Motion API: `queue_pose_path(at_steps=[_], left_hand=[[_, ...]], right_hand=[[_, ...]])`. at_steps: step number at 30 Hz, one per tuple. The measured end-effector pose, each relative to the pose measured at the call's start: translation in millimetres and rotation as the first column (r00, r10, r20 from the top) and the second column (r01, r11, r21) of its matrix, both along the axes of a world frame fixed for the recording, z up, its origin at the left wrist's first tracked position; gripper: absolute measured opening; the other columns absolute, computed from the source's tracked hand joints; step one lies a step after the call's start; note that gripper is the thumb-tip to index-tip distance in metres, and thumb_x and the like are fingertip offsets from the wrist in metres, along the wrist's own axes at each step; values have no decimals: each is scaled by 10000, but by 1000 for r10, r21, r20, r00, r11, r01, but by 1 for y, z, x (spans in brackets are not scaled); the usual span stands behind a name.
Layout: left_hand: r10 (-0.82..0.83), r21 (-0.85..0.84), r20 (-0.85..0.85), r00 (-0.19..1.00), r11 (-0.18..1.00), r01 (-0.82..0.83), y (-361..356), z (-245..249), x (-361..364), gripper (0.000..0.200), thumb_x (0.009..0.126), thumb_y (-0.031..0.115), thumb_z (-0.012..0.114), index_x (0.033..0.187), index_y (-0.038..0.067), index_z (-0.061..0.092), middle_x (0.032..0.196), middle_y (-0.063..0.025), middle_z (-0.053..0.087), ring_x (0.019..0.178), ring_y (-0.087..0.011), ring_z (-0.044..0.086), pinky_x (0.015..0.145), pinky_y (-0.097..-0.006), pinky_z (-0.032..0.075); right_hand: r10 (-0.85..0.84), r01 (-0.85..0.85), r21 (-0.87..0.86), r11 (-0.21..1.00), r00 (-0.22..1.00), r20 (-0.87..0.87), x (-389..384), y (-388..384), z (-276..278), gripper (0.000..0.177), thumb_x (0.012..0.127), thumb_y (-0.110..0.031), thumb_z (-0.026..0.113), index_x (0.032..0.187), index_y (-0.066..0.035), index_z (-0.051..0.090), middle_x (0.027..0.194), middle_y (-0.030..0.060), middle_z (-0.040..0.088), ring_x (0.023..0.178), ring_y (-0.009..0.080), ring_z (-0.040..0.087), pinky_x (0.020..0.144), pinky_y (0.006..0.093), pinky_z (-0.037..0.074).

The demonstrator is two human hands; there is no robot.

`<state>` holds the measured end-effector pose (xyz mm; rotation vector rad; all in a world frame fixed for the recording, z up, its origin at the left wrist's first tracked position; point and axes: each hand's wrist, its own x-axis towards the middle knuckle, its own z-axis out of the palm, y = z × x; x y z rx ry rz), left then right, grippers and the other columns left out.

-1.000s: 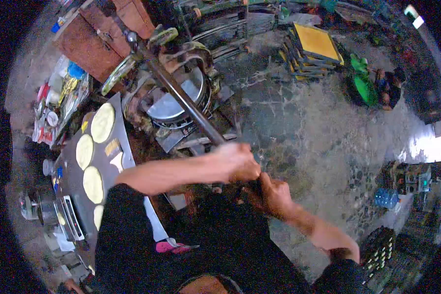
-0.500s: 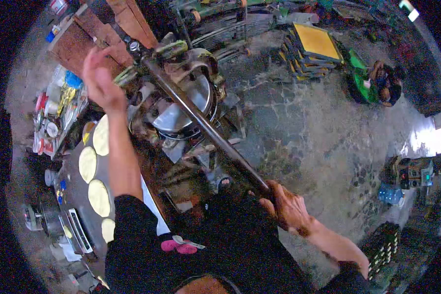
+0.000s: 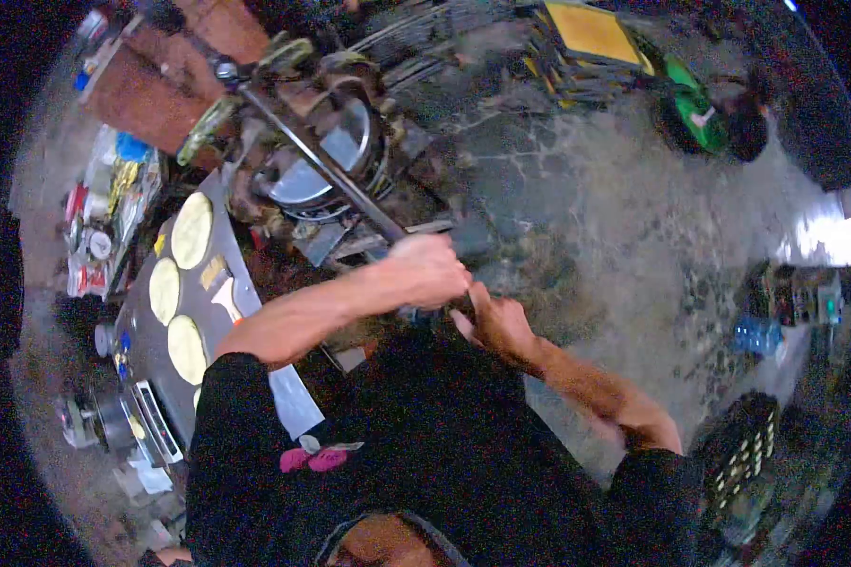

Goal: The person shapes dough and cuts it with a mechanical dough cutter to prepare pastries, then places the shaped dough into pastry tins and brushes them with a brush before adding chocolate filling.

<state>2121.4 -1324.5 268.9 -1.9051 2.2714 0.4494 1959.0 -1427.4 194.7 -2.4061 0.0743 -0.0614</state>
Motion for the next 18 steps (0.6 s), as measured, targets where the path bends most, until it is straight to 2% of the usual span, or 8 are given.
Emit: queue_pose_path(at_steps=[2, 4, 5, 8, 11, 15, 17, 18], left_hand=[[-33, -15, 9, 999, 999, 33, 1, 48, 5, 107, 692, 179, 628, 715, 90, 685, 642, -60, 670, 628, -229, 673, 602, -358, 501], [-48, -48, 10, 999, 998, 48, 7, 50, 9, 104, 679, 197, 653, 712, 98, 657, 642, -67, 666, 631, -240, 671, 617, -371, 504], [-33, -87, 15, 999, 996, 34, 4, 50, 13, 127, 666, 215, 677, 708, 106, 629, 642, -74, 661, 635, -251, 669, 632, -383, 506], [79, 208, 73, 994, 974, -93, -17, -37, 7, 151, 708, 212, 629, 773, 92, 694, 761, -103, 701, 690, -244, 688, 701, -356, 521], [106, 289, 61, 992, 950, -119, -25, -28, 4, 155, 720, 196, 615, 796, 105, 715, 807, -112, 708, 703, -244, 693, 708, -364, 525], [71, 53, 168, 983, 995, -81, -13, -11, 2, 93, 734, 162, 616, 778, 108, 678, 781, -80, 703, 762, -211, 694, 701, -335, 509], [48, -243, 119, 992, 970, -18, 0, 2, -2, 75, 711, 177, 618, 753, 115, 622, 689, -44, 662, 685, -203, 669, 676, -338, 485], [101, -260, 139, 985, 964, -62, 3, 14, -1, 75, 711, 177, 618, 753, 115, 622, 689, -44, 662, 685, -203, 669, 676, -338, 485]], right_hand=[[-33, 32, -8, 999, 997, -69, 2, -4, 51, 394, 797, -272, 684, 993, -26, 447, 643, 168, 601, 583, 374, 621, 530, 465, 505], [116, -103, 103, 989, 985, -127, 6, -9, 82, 520, 826, -315, 660, 1139, -7, 382, 758, 226, 629, 700, 432, 626, 609, 482, 516], [116, -115, 20, 993, 979, -169, 10, -9, 80, 516, 824, -302, 659, 1134, 19, 400, 738, 215, 635, 652, 428, 624, 603, 485, 522], [40, -41, -4, 999, 999, -16, 22, -5, -56, 560, 828, -329, 645, 1178, 31, 397, 689, 217, 624, 606, 414, 622, 589, 487, 524], [55, -60, -138, 989, 998, -37, 16, -14, -32, 649, 833, -378, 618, 1291, 4, 360, 656, 178, 625, 594, 378, 629, 569, 489, 515], [47, -48, -20, 999, 998, -51, 21, -21, -16, 583, 835, -358, 621, 1253, -24, 390, 702, 177, 647, 610, 397, 627, 610, 484, 524], [125, -109, 280, 954, 991, -41, 18, -21, 9, 480, 830, -374, 634, 1138, -34, 494, 697, 171, 651, 639, 393, 637, 632, 461, 523], [156, -135, 229, 964, 985, -77, 17, -25, 32, 435, 836, -386, 633, 1075, -37, 534, 681, 156, 649, 642, 363, 648, 641, 439, 520]])
